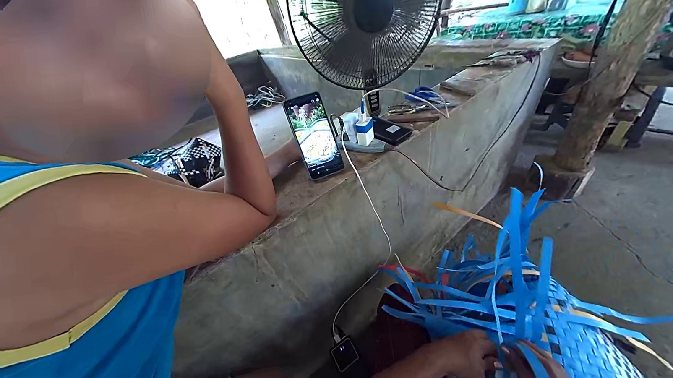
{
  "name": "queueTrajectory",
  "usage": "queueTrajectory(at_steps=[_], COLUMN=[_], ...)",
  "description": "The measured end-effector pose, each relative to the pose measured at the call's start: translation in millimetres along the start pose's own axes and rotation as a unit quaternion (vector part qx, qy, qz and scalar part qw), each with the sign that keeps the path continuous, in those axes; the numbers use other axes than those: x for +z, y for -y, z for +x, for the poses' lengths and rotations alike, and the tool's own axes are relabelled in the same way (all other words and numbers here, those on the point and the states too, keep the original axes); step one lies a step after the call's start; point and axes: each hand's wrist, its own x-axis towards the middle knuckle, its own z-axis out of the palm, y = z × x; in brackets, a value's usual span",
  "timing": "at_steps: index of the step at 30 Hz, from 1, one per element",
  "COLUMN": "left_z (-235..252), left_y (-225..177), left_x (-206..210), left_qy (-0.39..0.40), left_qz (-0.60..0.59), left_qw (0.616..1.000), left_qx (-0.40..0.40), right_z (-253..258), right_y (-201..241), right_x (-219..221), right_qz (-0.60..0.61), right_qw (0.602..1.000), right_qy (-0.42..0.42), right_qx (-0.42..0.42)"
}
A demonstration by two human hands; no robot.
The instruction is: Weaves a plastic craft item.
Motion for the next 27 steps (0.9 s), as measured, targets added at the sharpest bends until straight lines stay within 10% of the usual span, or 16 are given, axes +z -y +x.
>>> queueTrajectory(at_steps=[6,15,27], left_z=[1.1,22.7,16.2], left_y=[-7.4,-16.2,-10.3], left_x=[9.4,10.9,11.7], left_qy=[-0.081,-0.021,-0.004], left_qz=[-0.124,-0.123,-0.169], left_qw=[0.988,0.968,0.981], left_qx=[-0.038,-0.219,-0.098], right_z=[-7.3,-48.7,0.2], right_y=[6.2,-17.4,-20.1], right_x=[-15.0,-15.2,-38.7], right_qz=[0.057,0.018,-0.006], right_qw=[0.995,0.989,0.997], right_qy=[-0.012,-0.017,-0.014], right_qx=[0.081,-0.142,-0.081])
